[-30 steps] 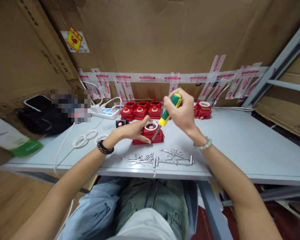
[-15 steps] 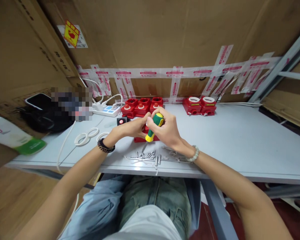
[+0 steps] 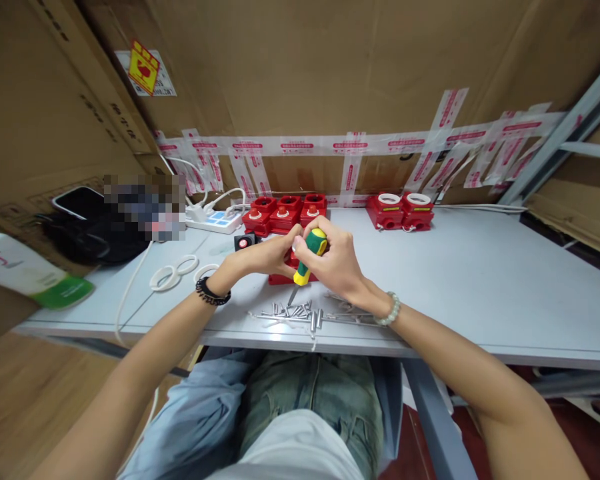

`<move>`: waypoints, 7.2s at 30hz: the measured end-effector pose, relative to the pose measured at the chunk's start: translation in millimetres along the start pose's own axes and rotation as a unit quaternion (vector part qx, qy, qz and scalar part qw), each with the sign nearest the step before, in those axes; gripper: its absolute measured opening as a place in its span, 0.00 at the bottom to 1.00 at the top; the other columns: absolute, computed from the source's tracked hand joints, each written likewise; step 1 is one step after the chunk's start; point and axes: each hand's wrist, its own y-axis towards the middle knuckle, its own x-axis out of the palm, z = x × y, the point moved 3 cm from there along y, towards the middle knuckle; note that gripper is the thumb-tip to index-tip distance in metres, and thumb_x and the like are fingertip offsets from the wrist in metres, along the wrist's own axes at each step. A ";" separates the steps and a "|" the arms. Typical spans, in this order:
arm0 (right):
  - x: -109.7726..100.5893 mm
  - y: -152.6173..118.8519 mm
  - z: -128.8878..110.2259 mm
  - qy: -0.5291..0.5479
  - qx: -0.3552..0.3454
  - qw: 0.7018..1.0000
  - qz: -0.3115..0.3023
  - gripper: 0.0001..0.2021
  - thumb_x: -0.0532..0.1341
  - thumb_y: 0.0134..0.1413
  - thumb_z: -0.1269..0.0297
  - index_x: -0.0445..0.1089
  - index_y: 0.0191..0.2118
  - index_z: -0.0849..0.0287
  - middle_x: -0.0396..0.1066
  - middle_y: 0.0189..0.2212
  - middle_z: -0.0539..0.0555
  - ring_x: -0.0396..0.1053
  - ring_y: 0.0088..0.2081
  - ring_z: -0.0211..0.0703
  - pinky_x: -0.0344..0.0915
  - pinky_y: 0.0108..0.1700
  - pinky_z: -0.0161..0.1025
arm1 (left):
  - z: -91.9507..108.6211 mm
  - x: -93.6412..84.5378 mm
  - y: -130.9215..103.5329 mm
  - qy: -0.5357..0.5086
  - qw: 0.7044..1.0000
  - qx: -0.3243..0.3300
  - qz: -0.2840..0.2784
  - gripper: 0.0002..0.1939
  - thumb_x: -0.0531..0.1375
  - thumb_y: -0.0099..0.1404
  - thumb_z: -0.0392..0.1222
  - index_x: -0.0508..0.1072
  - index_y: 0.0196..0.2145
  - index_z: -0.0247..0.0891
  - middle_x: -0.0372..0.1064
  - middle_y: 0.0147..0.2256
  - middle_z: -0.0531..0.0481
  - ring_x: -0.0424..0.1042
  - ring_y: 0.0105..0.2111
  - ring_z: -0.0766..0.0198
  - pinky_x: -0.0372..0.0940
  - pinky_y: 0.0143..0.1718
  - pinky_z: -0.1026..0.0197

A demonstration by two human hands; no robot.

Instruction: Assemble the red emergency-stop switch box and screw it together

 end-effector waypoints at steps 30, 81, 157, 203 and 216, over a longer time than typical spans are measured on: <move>-81.2 52.9 28.2 0.016 0.056 0.965 0.255 0.09 0.63 0.49 0.68 0.63 0.23 0.54 0.58 0.16 0.43 0.63 0.17 0.35 0.63 0.19 0.35 | 1.5 -1.5 -2.8 -0.016 1.000 -0.015 -0.012 0.40 0.69 0.51 0.55 0.56 0.55 0.38 0.63 0.59 0.34 0.70 0.53 0.45 0.65 0.50 0.51; -62.0 49.7 101.1 0.136 0.327 0.917 0.185 0.07 0.60 0.40 0.71 0.60 0.20 0.57 0.58 0.15 0.43 0.61 0.17 0.32 0.68 0.18 0.31 | -0.2 -1.9 -3.8 -0.008 0.999 -0.027 -0.020 0.41 0.68 0.51 0.58 0.54 0.56 0.40 0.62 0.60 0.37 0.72 0.50 0.46 0.65 0.48 0.51; -35.0 40.6 -21.9 -0.251 -0.125 0.959 0.042 0.16 0.59 0.59 0.53 0.70 0.48 0.55 0.69 0.27 0.49 0.64 0.26 0.38 0.60 0.30 0.39 | 1.2 -1.0 -3.0 -0.020 1.000 -0.007 0.002 0.44 0.69 0.50 0.54 0.55 0.58 0.37 0.64 0.59 0.35 0.71 0.53 0.45 0.66 0.48 0.53; -40.7 40.6 -21.7 -0.191 -0.114 0.975 0.023 0.13 0.62 0.55 0.55 0.70 0.42 0.57 0.69 0.27 0.48 0.65 0.26 0.37 0.62 0.31 0.38 | 4.3 -2.7 -3.9 -0.011 1.000 -0.014 -0.006 0.39 0.69 0.52 0.54 0.54 0.54 0.39 0.65 0.57 0.35 0.72 0.51 0.46 0.66 0.48 0.52; -38.4 39.7 -19.3 -0.202 -0.105 0.973 0.030 0.13 0.61 0.56 0.57 0.68 0.46 0.55 0.66 0.26 0.47 0.62 0.24 0.36 0.62 0.30 0.38 | 2.5 -1.6 -3.3 -0.004 1.000 -0.018 -0.003 0.41 0.69 0.51 0.56 0.55 0.55 0.40 0.69 0.53 0.38 0.74 0.46 0.47 0.67 0.43 0.52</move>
